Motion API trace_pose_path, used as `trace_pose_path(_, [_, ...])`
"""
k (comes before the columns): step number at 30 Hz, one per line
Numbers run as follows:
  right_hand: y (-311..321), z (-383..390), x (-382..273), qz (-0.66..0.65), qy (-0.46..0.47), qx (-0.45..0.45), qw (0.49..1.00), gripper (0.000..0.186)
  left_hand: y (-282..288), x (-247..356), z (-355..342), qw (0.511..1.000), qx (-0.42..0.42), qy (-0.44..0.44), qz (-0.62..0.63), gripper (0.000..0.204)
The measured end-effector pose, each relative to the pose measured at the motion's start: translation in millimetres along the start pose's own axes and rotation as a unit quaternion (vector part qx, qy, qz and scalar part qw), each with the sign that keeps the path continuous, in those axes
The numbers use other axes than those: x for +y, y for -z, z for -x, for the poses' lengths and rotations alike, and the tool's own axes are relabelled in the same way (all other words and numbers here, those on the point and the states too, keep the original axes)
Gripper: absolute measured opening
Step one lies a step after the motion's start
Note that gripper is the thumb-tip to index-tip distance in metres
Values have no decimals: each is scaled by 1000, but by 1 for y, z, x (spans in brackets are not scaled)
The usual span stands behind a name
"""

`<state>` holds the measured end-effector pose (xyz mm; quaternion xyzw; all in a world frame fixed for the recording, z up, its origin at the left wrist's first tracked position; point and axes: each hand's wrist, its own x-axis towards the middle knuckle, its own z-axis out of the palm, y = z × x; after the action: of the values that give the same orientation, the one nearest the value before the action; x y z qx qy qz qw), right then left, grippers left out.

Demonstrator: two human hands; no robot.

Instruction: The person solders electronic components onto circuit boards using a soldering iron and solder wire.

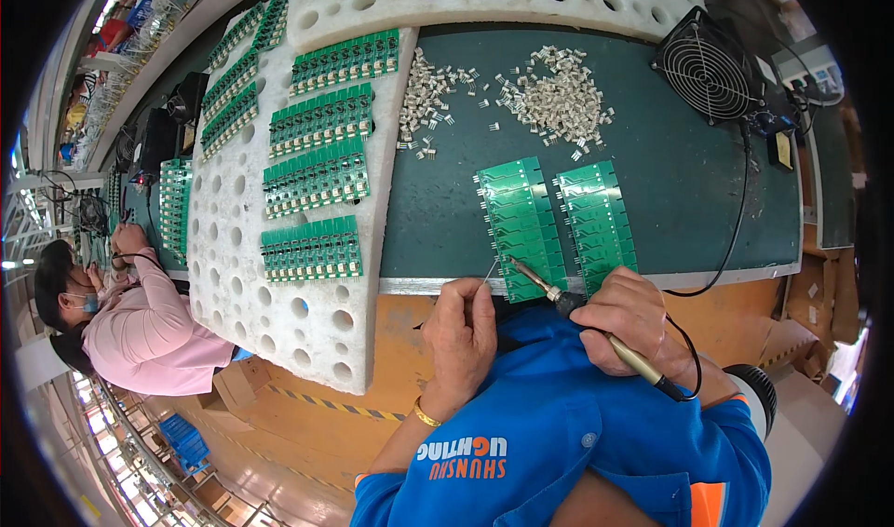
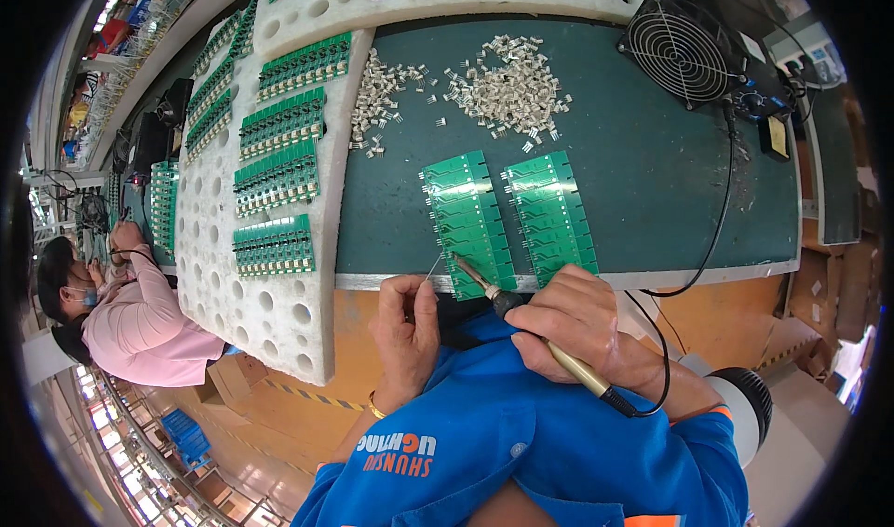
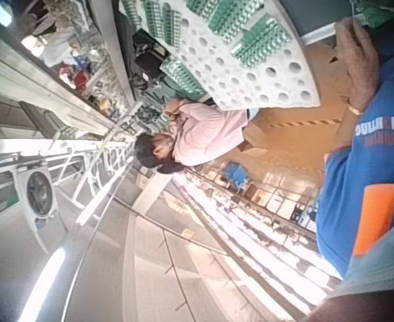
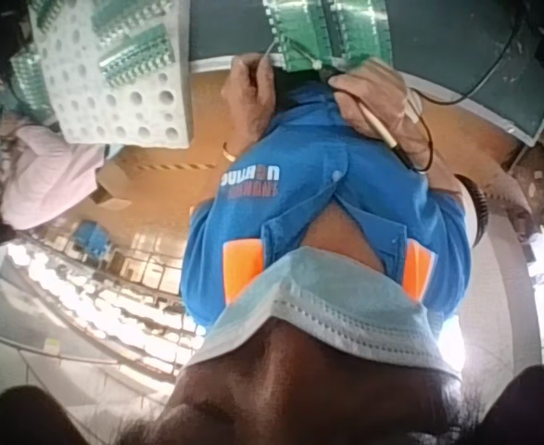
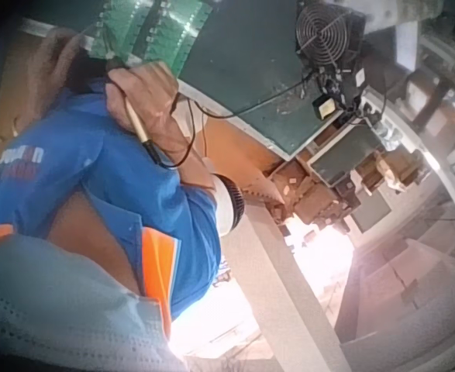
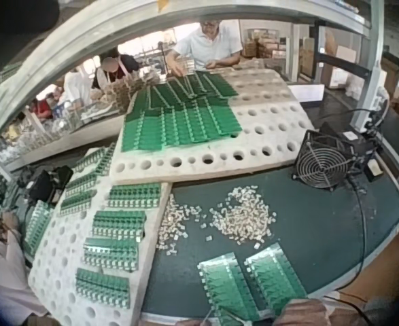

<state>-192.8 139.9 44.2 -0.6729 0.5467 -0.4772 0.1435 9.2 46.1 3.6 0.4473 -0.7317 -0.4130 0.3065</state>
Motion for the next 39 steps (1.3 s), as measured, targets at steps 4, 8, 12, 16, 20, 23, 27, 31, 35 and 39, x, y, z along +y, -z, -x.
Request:
trace_pose_path(4, [-3,-1,2,-6,-9,13,1000,28,-2,0,-2,999,8,-28,-15,8])
trace_pose_path(8, [-4,-3,2,-6,-13,11,1000,29,-1,1,-4,999,7,-33,-19,8])
trace_pose_path(12, [-5,-4,4,-7,-11,13,1000,31,-1,1,-4,1000,2,-26,-18,8])
trace_pose_path(16, [-5,-5,3,-5,-13,10,1000,32,0,1,-4,999,-1,-24,-23,8])
trace_pose_path(20, [-5,-5,3,-6,-14,11,1000,32,0,1,-4,999,0,-29,-30,8])
trace_pose_path(23, [-4,-7,3,-3,-17,3,1000,32,1,1,-4,999,-1,-35,-32,8])
trace_pose_path(27, [-2,-9,2,-2,-17,-10,1000,33,2,3,-5,998,-11,-38,-49,5])
trace_pose_path(31, [-2,-9,3,-1,-17,-15,1000,35,0,5,-6,999,-5,-37,-37,8])
trace_pose_path(35, [0,-9,2,-3,-18,-21,1000,35,0,4,-6,998,-4,-42,-39,8])
trace_pose_path(39, [-1,-8,3,1,-16,-20,1000,35,1,7,-8,998,-13,-38,-51,5])
